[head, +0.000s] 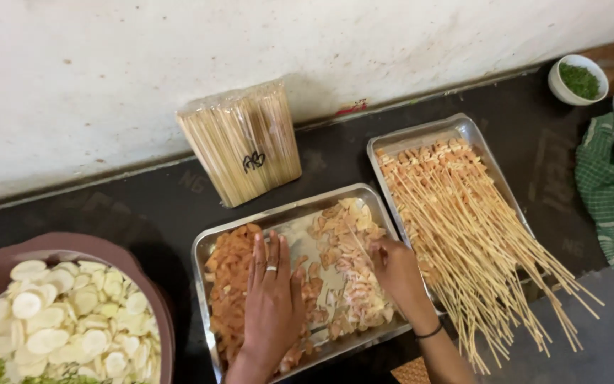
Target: The person threads pieces of raw meat onto wooden skewers by hand, taking the meat from a metal tray and placing the finished skewers onto another metal tray.
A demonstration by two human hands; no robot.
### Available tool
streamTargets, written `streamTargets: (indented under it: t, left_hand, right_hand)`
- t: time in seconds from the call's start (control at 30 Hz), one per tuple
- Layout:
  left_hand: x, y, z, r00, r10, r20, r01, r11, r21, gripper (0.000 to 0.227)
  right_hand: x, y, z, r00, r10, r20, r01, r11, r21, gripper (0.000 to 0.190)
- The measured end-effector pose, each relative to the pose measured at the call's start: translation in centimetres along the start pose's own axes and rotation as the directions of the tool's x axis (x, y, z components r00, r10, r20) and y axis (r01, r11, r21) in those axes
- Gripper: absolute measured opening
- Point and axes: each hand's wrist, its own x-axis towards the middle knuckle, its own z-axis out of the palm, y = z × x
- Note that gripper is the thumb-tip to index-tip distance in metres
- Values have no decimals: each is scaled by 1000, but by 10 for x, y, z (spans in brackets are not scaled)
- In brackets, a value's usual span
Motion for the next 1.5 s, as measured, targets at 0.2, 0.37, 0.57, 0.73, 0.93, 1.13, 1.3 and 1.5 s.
streamTargets:
  t: [0.2, 0.37, 0.57, 0.73, 0.93, 1.13, 1.3, 1.5]
  left_hand:
    - [-7, -3, -17, 999, 36, 5, -36, 998, -48, 56]
    - [-19, -12, -22, 999, 20, 42, -18, 999, -50, 57]
    - [-36, -22, -17, 997, 40, 59, -37, 998, -57, 53]
    - [-48, -24, 5, 999, 2, 51, 11, 967, -255, 42]
    - [-59, -17, 19, 994, -107, 7, 93, 822, -561, 16]
    - [-67, -33, 8, 958, -288, -7, 213, 725, -655, 26]
    - [-70, -39, -14, 833, -546, 91, 486, 642, -593, 32]
    - [-84, -36, 20, 866, -498, 34, 422, 694, -582, 22]
  right_hand:
    - [-33, 10, 36, 953, -207, -221, 160, 964, -213, 20]
    - [-33, 19, 45, 955, -152, -254, 68, 948, -312, 11]
    - [-46, 2, 42, 941, -152, -301, 51, 947, -319, 11]
    - [-73, -39, 52, 963, -163, -215, 202, 964, 172, 15]
    - [-105, -94, 57, 948, -316, -33, 311, 900, 305, 15]
    - [-73, -62, 57, 917, -400, 12, 379, 878, 293, 11]
    - [-58, -26, 87, 895, -357, 268, 319, 931, 175, 17]
    - [-57, -58, 103, 796, -565, 218, 575, 818, 17, 30]
